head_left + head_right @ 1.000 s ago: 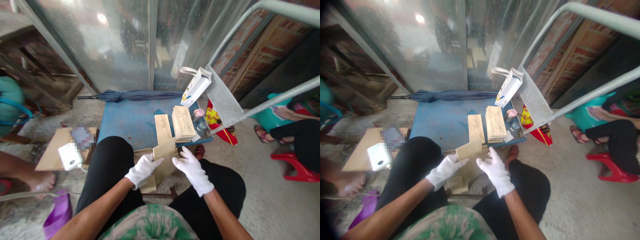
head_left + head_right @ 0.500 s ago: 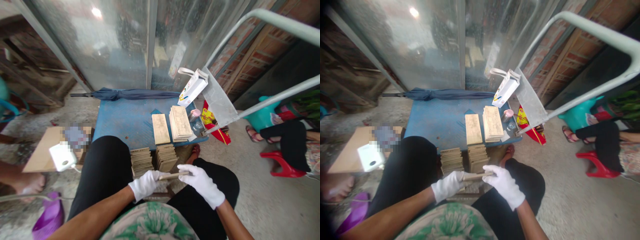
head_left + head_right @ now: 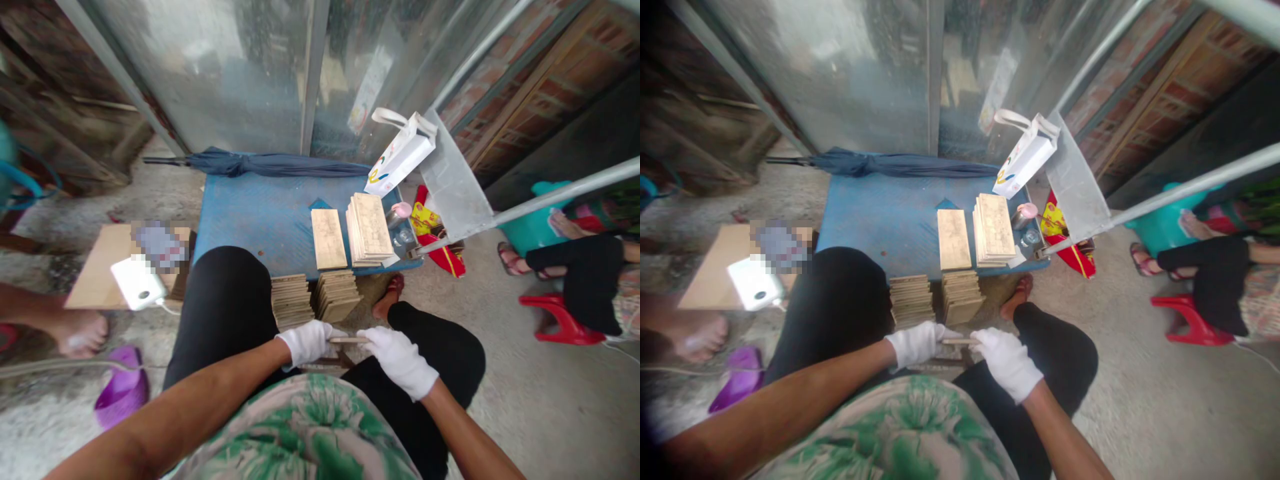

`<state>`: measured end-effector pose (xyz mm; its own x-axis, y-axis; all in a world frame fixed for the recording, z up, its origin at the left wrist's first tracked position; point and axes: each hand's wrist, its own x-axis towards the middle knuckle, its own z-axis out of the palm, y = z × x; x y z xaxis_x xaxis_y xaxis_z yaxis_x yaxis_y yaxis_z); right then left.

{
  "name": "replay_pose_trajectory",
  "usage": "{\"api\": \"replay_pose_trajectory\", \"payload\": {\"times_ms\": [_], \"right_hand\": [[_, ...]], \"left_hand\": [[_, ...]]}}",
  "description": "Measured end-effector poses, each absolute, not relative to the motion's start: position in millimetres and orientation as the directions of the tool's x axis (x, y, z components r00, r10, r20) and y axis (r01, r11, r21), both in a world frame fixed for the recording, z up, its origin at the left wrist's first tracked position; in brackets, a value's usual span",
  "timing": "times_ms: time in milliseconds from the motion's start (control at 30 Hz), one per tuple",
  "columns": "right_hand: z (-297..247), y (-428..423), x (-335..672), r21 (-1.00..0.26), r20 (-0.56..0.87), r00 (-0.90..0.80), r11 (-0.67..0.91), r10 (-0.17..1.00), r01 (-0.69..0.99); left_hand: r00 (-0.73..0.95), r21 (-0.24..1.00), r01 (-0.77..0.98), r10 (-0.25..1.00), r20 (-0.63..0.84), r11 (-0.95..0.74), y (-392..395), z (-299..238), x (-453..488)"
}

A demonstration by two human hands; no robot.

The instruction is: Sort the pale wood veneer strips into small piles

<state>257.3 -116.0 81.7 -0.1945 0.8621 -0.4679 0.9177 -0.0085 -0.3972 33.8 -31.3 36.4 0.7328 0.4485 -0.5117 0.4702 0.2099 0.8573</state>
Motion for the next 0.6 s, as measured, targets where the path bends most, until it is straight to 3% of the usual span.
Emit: {"api": "replay_pose_trajectory", "payload": {"times_ms": [100,167,367,600], "right_hand": [[74.8,-117.6,260.5,-0.323,-0.479,-0.186,0.025,0.858,0.946],[71.0,-113.6,262.6,-0.281,-0.5,-0.164,0.019,0.85,0.959],[46.2,-82.7,265.9,-0.186,-0.623,-0.099,-0.024,0.776,0.982],[-11.7,-45.8,251.0,-0.234,-0.697,-0.083,-0.116,0.712,0.965]], "left_hand": [[0.73,0.711,0.671,0.358,-0.582,-0.211,-21.0,25.7,36.9],[0.671,0.579,0.741,0.365,-0.646,-0.34,-15.3,19.2,37.6],[0.633,0.53,0.774,0.383,-0.673,-0.346,-10.0,8.0,38.1],[0.607,0.525,0.795,0.418,-0.676,-0.305,-6.2,-3.9,37.6]]}}
